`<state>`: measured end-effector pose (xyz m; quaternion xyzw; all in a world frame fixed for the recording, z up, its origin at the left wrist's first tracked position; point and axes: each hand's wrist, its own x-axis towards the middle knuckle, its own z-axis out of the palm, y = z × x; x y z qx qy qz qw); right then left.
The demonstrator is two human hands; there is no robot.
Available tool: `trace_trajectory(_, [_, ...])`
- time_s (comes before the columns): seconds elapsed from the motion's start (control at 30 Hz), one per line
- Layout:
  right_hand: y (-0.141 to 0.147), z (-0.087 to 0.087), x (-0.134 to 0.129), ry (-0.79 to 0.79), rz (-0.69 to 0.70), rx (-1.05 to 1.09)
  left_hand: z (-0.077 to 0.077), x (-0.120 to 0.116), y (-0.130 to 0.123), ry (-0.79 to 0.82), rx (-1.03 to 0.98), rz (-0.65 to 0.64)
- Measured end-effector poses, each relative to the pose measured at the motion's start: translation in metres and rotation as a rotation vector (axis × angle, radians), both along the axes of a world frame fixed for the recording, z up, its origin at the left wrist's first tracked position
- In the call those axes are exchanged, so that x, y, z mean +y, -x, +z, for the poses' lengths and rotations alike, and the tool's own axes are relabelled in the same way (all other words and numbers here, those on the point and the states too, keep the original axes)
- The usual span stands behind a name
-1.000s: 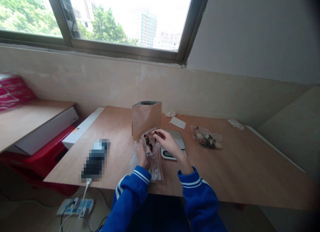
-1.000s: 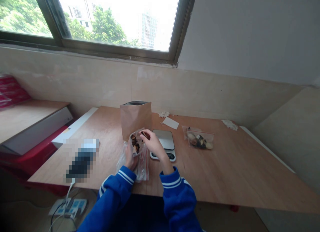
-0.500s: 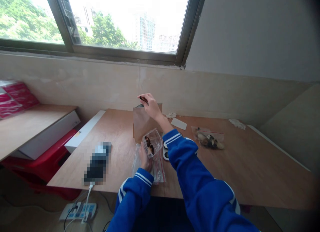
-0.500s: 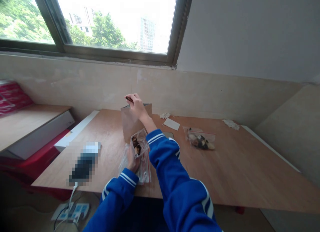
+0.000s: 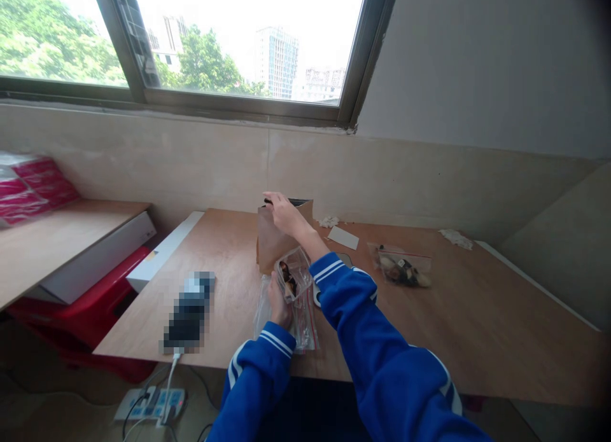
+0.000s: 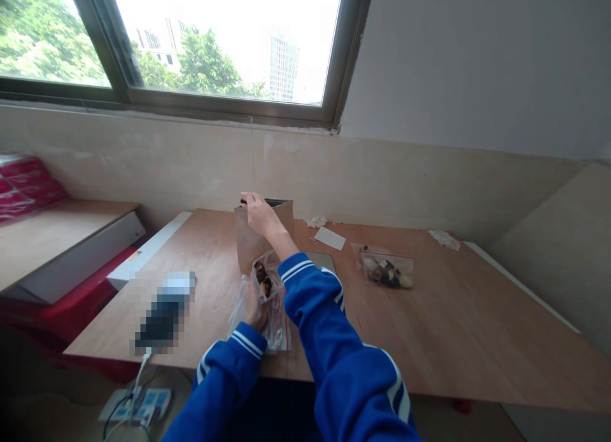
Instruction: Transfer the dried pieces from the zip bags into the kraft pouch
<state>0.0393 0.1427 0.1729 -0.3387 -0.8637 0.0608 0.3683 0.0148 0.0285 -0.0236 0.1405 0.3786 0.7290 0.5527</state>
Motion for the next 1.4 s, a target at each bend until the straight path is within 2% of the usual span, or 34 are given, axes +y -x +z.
trace_trajectory(0.17, [-0.007, -0.001, 0.002, 0.089, -0.023, 0.105, 0.005, -0.002, 0.0, -0.034, -0.007, -0.003])
trace_trajectory(0.3, [-0.017, 0.003, 0.0, 0.069, -0.058, 0.046, 0.009, -0.002, 0.0, -0.007, -0.009, 0.011])
trace_trajectory(0.47, [-0.023, 0.008, -0.007, 0.005, -0.128, -0.025, 0.006, 0.0, 0.0, 0.009, -0.026, -0.017])
trace_trajectory(0.7, [-0.022, 0.012, -0.018, 0.108, -0.217, -0.105, 0.008, -0.001, 0.001, -0.011, -0.015, -0.011])
trace_trajectory(0.87, [-0.023, 0.015, -0.033, -0.077, -0.207, -0.051, 0.011, -0.003, -0.001, -0.008, -0.021, -0.009])
trace_trajectory(0.93, [-0.028, 0.021, -0.048, -0.082, -0.203, 0.025, 0.012, -0.004, -0.001, -0.009, -0.007, 0.014])
trace_trajectory(1.03, [-0.041, 0.033, -0.077, 0.14, -0.127, 0.007, 0.015, -0.005, -0.001, -0.008, -0.01, 0.013])
trace_trajectory(1.1, [-0.05, 0.037, -0.095, 0.361, -0.071, -0.14, 0.017, -0.006, -0.001, 0.005, -0.043, -0.001])
trace_trajectory(1.2, [-0.058, 0.031, -0.113, 0.598, -0.096, -0.44, 0.021, -0.006, 0.0, 0.025, -0.06, -0.008])
trace_trajectory(1.27, [-0.058, 0.019, -0.118, 0.655, -0.146, -0.554, 0.022, -0.007, 0.0, 0.02, -0.05, -0.02])
trace_trajectory(1.4, [-0.05, -0.011, -0.118, 0.614, -0.123, -0.555, 0.022, -0.01, 0.001, -0.006, -0.036, -0.036])
